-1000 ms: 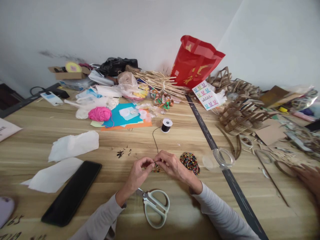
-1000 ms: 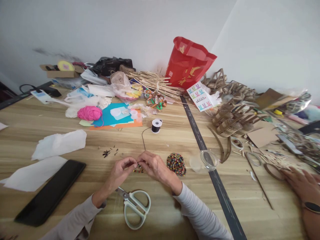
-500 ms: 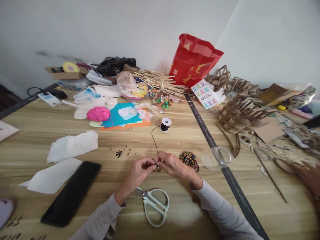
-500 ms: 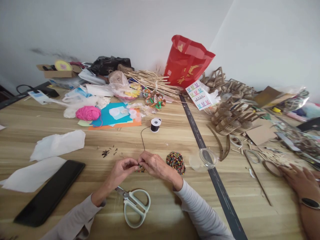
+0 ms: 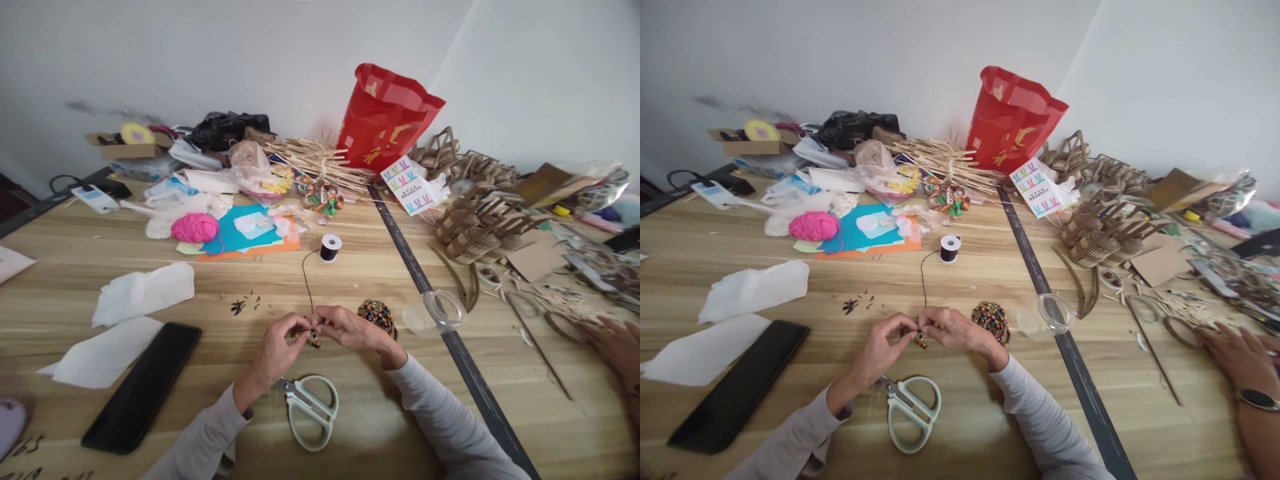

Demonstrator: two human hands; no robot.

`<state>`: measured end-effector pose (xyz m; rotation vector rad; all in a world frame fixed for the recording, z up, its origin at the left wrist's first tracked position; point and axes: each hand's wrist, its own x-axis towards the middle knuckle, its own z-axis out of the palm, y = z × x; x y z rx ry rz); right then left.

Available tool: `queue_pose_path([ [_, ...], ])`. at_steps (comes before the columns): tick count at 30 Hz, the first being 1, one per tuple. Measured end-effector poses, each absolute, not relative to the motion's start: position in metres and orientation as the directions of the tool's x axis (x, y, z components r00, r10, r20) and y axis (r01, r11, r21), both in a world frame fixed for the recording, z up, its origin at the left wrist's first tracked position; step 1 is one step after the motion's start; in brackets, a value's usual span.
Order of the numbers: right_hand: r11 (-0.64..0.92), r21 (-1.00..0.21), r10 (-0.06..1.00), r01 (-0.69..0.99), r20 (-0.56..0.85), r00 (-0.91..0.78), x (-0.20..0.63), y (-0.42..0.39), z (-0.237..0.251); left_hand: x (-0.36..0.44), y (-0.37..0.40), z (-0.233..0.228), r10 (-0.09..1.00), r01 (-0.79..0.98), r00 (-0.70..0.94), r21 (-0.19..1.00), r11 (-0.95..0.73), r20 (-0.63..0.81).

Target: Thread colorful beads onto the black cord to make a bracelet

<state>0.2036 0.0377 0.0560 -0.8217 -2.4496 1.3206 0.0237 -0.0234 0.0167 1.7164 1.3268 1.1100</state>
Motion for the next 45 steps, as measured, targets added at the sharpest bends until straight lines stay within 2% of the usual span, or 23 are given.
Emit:
queue_pose_path([
  [7,0.14,-0.969,0.542,0.206,-0.099,-0.834,0.206,0.045,0.035,0.023,-0.024,0.02,0.9,0.411,0.151,0.802,-0.434,0.409],
  [12,0.057,-0.985,0.561,0.163,-0.103,-0.821,0.205,0.044,0.036,0.023,-0.027,0.022,0.88,0.501,0.151,0.733,-0.461,0.45],
  [19,0.078,-0.976,0.59,0.202,-0.118,-0.799,0.203,0.043,0.038,0.022,-0.029,0.023,0.88,0.567,0.169,0.686,-0.455,0.443],
  [27,0.244,-0.917,0.629,0.316,-0.098,-0.771,0.2,0.034,0.057,0.022,-0.03,0.029,0.874,0.654,0.247,0.594,-0.469,0.418],
  [36,0.329,-0.868,0.681,0.371,-0.054,-0.731,0.196,0.03,0.054,0.023,-0.031,0.031,0.848,0.716,0.256,0.499,-0.489,0.464],
  [39,0.346,-0.85,0.702,0.397,-0.046,-0.711,0.195,0.029,0.049,0.024,-0.032,0.031,0.835,0.773,0.283,0.404,-0.49,0.472],
  [45,0.342,-0.836,0.746,0.428,-0.036,-0.665,0.19,0.026,0.045,0.024,-0.035,0.03,0.767,0.845,0.424,0.094,-0.526,0.481],
])
